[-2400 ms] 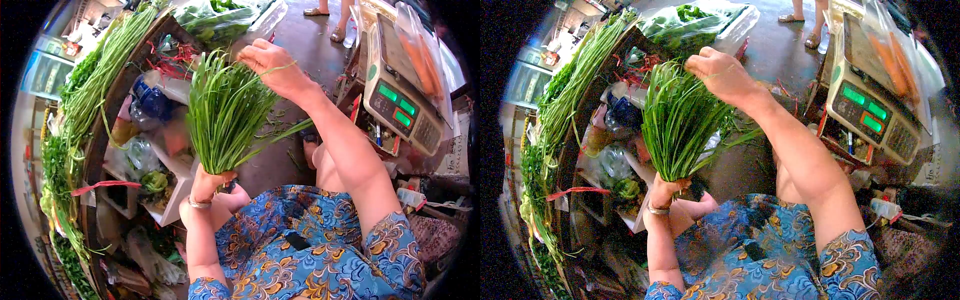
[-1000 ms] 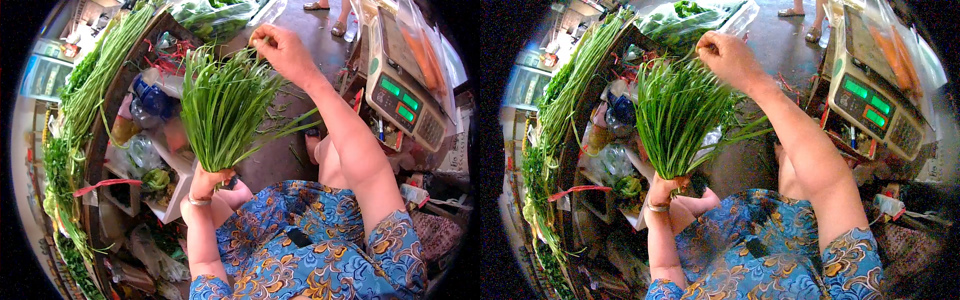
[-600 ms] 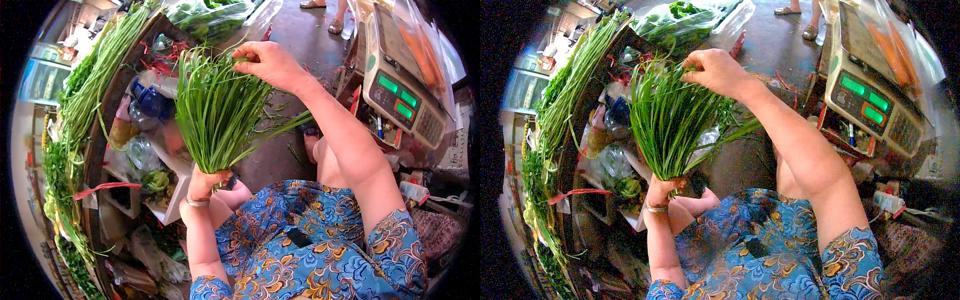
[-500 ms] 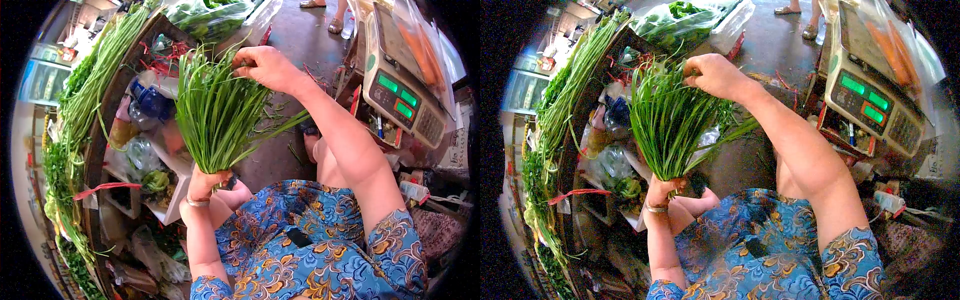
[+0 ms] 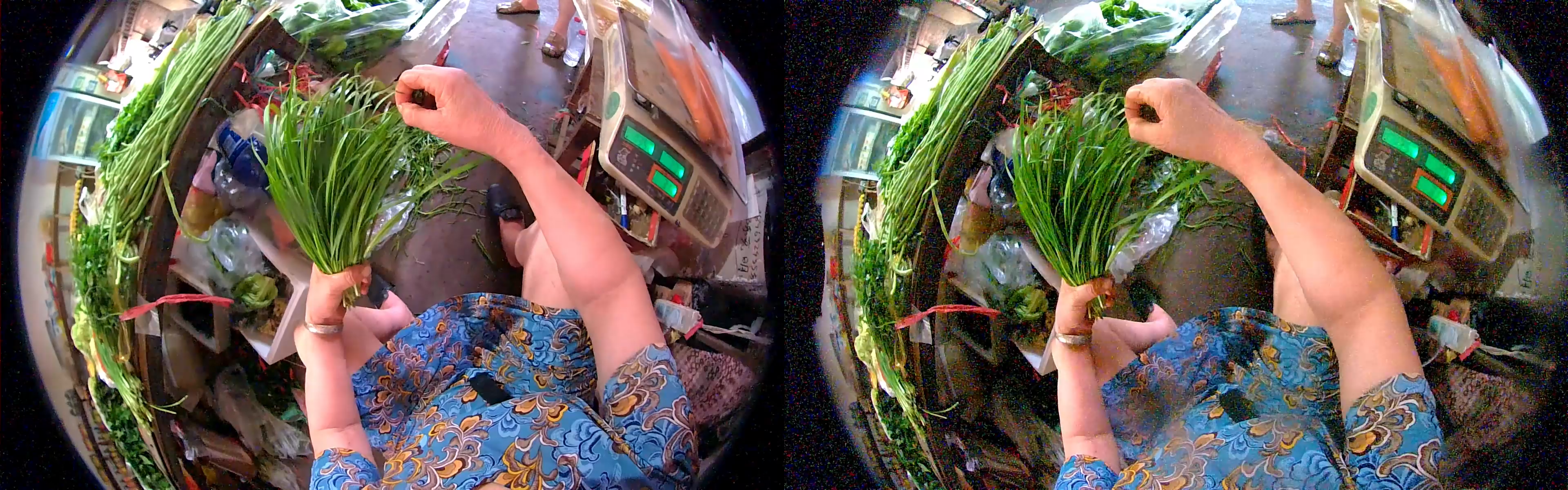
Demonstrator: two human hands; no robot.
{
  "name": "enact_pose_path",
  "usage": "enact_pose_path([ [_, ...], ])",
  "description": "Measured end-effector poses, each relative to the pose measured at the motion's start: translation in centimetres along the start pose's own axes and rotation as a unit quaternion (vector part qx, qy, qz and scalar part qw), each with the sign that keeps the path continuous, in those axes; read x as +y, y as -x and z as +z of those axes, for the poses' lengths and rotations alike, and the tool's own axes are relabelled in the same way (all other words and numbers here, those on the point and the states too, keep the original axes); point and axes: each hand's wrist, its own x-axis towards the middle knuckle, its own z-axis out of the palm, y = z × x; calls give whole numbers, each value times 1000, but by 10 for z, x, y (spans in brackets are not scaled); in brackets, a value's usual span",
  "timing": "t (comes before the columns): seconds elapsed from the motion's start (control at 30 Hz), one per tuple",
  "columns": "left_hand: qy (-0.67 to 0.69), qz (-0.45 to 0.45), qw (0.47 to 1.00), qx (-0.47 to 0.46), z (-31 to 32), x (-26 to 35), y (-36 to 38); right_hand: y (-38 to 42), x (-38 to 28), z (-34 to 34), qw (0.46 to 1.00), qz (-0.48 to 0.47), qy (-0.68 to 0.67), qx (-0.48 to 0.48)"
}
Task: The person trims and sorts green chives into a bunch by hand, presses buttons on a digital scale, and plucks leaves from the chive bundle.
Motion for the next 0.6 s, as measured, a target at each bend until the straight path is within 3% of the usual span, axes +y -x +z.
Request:
enact_pose_path([
  [0.2, -2, 1, 1000, 19, 3, 3, -1, -1, 4, 6, 996, 3, 79, 42],
  [0.43, -62, -13, 997, -31, -1, -4, -4, -6, 10, 5, 984, 39, 110, 136],
  [0.6, -54, -16, 998, -39, 2, -3, -5, -4, -3, 7, 996, 14, -41, 75],
])
